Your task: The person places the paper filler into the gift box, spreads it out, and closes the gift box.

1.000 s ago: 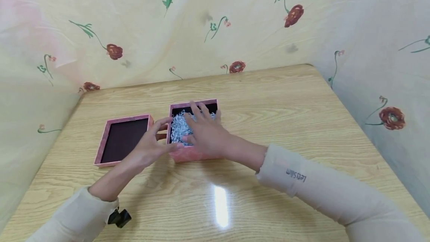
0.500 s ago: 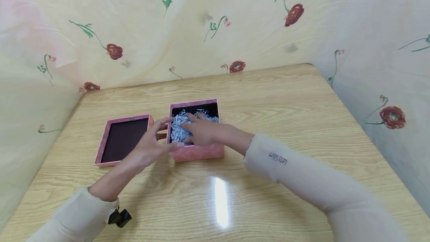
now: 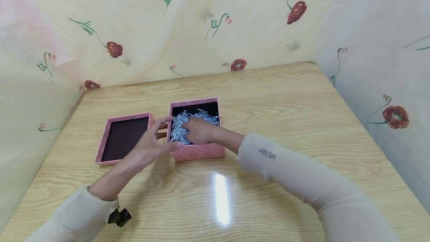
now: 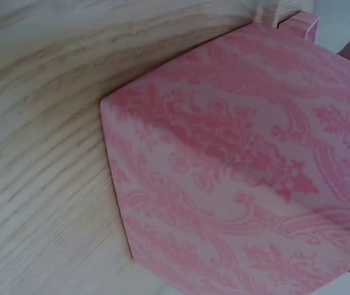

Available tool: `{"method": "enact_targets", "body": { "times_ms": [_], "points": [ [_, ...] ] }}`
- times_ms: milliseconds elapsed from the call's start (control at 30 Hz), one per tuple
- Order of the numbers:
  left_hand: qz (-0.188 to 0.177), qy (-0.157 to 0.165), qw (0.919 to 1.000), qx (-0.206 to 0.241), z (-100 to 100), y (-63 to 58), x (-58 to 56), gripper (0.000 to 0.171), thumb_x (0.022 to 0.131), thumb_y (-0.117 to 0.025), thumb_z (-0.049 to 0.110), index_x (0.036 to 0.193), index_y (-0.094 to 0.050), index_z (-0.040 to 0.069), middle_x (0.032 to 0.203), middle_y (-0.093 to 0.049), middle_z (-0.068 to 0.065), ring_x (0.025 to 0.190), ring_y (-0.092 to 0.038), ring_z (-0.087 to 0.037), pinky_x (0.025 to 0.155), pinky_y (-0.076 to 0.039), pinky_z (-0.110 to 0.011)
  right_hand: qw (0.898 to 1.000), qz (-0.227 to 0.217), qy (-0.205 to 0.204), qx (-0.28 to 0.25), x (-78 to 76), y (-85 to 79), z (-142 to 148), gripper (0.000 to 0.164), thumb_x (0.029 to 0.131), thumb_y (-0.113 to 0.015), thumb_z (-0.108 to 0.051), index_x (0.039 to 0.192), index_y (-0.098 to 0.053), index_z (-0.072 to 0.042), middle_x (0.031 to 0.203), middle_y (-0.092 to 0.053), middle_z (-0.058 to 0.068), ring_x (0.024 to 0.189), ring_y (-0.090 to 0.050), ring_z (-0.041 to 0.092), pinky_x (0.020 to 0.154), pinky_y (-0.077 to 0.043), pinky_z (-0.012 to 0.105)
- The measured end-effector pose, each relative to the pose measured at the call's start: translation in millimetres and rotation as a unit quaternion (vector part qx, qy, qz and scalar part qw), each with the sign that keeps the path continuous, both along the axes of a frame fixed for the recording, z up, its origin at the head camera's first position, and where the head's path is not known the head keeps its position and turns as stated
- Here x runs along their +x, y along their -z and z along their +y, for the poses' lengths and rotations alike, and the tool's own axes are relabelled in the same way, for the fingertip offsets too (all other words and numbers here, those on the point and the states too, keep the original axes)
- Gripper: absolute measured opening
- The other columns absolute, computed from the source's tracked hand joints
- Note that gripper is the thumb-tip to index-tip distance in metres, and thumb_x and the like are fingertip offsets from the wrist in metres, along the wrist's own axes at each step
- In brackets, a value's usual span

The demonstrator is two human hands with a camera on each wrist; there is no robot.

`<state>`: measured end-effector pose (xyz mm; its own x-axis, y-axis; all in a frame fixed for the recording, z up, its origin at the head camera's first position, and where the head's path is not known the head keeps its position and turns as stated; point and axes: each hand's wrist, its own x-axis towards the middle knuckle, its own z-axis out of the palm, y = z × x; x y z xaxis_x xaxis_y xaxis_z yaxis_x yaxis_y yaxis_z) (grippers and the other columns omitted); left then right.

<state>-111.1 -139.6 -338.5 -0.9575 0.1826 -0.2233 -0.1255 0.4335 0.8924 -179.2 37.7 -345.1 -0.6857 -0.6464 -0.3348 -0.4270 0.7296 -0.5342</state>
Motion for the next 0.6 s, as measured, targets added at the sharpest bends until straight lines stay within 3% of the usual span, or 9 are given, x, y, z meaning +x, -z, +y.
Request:
{"method": "enact_targets", "body": {
  "times_ms": [167,300,467,600],
  "points": [
    [-0.002,0.001,1.0000,-0.002,-0.7,0.6,-0.5,0.085,0.080,-0.080,0.026,0.149,-0.031,0.022,0.147,-0.034,-0.010,0.127,-0.042,-0.034,0.094,-0.047,-0.047,1.000,0.006,0.011,0.010,5.1,-5.3,1.3,0.049,0.102,-0.047,-0.022,0.148,-0.038,-0.008,0.157,-0.019,0.020,0.144,-0.009,0.042,0.112,-0.010,0.061],
    [-0.007,-0.003,1.0000,0.000,0.1,0.5,-1.1,0.084,0.080,-0.081,0.023,0.148,-0.032,0.023,0.147,-0.035,-0.009,0.127,-0.042,-0.034,0.093,-0.048,-0.047,0.999,0.046,0.006,0.016,12.9,-15.2,6.4,0.051,0.102,-0.047,-0.024,0.150,-0.035,-0.010,0.159,-0.008,0.018,0.144,-0.003,0.044,0.108,-0.011,0.067],
    [-0.003,-0.003,1.0000,0.001,0.7,1.4,-1.7,0.082,0.080,-0.081,0.023,0.147,-0.033,0.021,0.147,-0.036,-0.012,0.126,-0.043,-0.035,0.093,-0.047,-0.048,0.994,0.112,0.005,0.015,25.4,-26.5,12.8,0.050,0.101,-0.050,-0.023,0.149,-0.037,-0.013,0.160,-0.007,0.014,0.145,0.000,0.040,0.107,-0.006,0.069],
    [-0.003,-0.006,1.0000,-0.003,0.7,1.1,-1.3,0.083,0.080,-0.081,0.023,0.147,-0.033,0.021,0.147,-0.035,-0.012,0.127,-0.042,-0.036,0.094,-0.047,-0.049,0.992,0.122,0.003,0.034,32.1,-29.1,16.6,0.049,0.102,-0.049,-0.022,0.149,-0.038,-0.013,0.161,-0.008,0.013,0.145,0.001,0.040,0.104,-0.007,0.073]
  ]
}}
